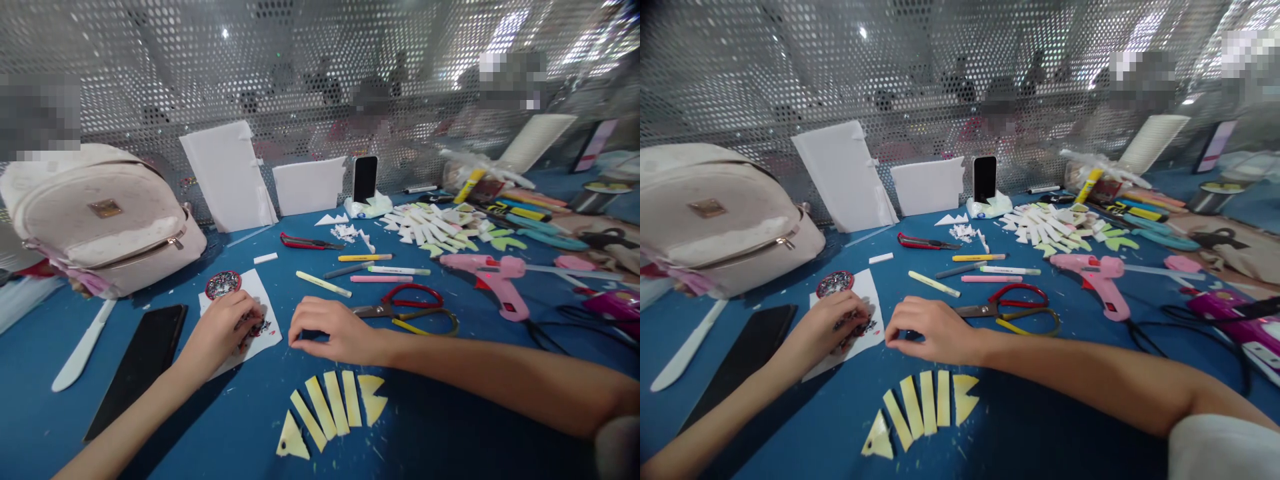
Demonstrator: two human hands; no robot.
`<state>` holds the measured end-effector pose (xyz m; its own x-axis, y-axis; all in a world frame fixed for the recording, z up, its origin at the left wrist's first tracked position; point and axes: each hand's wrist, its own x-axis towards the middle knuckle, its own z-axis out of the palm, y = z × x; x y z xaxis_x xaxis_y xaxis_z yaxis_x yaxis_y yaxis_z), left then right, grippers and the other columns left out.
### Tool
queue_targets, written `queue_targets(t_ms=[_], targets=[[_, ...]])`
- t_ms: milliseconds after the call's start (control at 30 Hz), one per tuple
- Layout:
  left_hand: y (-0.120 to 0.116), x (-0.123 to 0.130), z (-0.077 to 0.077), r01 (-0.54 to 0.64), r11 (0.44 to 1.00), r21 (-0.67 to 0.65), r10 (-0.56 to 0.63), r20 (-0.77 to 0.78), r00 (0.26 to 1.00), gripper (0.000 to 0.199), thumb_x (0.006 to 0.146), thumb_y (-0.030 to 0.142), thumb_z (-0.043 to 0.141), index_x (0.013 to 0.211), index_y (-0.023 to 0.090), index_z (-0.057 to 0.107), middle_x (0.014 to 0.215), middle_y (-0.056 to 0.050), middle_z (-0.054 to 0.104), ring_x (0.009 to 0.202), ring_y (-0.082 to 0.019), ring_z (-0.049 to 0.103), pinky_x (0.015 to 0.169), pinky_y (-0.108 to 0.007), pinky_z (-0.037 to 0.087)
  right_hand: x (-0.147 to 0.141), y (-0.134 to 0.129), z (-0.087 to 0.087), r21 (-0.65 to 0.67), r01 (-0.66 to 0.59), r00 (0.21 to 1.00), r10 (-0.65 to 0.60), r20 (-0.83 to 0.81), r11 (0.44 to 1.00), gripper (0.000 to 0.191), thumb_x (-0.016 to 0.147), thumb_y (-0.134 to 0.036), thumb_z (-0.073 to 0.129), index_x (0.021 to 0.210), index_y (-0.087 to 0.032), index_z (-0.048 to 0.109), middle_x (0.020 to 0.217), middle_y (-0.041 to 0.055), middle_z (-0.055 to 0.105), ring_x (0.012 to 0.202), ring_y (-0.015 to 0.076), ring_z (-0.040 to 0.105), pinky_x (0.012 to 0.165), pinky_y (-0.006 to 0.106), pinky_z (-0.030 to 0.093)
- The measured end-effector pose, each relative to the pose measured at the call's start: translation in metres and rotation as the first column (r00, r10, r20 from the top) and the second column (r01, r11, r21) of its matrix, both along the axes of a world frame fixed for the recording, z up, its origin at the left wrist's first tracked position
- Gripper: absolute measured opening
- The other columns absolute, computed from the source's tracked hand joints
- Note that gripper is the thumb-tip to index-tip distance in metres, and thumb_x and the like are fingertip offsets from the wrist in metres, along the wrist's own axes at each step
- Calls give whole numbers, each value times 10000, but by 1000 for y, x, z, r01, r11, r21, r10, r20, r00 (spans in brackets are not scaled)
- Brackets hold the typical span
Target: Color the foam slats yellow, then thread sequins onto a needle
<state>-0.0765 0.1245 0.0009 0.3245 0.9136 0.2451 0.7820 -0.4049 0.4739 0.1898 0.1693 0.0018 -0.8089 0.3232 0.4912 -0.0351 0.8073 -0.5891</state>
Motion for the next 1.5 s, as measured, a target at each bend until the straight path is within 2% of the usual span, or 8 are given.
queue_targets(t_ms=[200,367,500,733,867,1100,1500], targets=[[0,-1,15,-51,998,-42,56,133,990,140,909,218,593,786,213,662,831,-23,693,789,-202,626,744,-309,468,0,0,0,6,-4,1000,4,-3,1000,78,990,-219,619,954,-185,678,942,45,709,934,170,619,856,314,518],[-10,8,25,-122,985,-118,154,326,933,160,929,299,591,824,204,666,845,-29,749,785,-191,703,725,-296,550,1,0,1,13,0,1000,0,7,1000,77,993,-212,608,966,-184,676,957,47,704,951,168,617,871,320,518],[-24,29,18,-111,976,-188,188,467,864,169,903,323,636,800,191,659,765,-37,759,683,-177,722,598,-258,571,1,-1,1,-16,46,998,-46,-32,999,84,994,-217,600,955,-189,669,949,47,700,932,175,613,859,326,509],[-48,57,3,-107,968,-229,225,588,777,79,855,254,689,797,202,682,794,-27,737,728,-160,707,687,-268,613,0,-1,1,-46,122,981,-128,-148,991,74,957,-191,612,888,-184,637,841,33,668,813,166,572,763,308,477],[-54,59,0,-123,968,-218,234,618,751,18,842,215,713,845,218,695,824,-24,719,764,-161,693,717,-269,621,0,-1,1,-40,117,981,-122,-153,992,85,961,-190,590,885,-191,627,845,39,675,827,171,579,776,314,481],[-57,58,1,-155,977,-148,213,587,781,74,843,179,715,885,237,695,819,-7,705,770,-154,683,710,-250,606,0,-1,-1,-34,119,981,-123,-151,992,84,944,-191,591,867,-198,623,828,34,681,808,171,582,765,323,478],[-58,57,0,-158,972,-171,230,601,765,94,833,164,724,884,238,696,817,-6,699,775,-150,677,729,-232,612,1,-1,1,-50,133,981,-139,-134,990,100,925,-159,592,831,-193,601,805,21,651,774,157,550,746,310,451]])
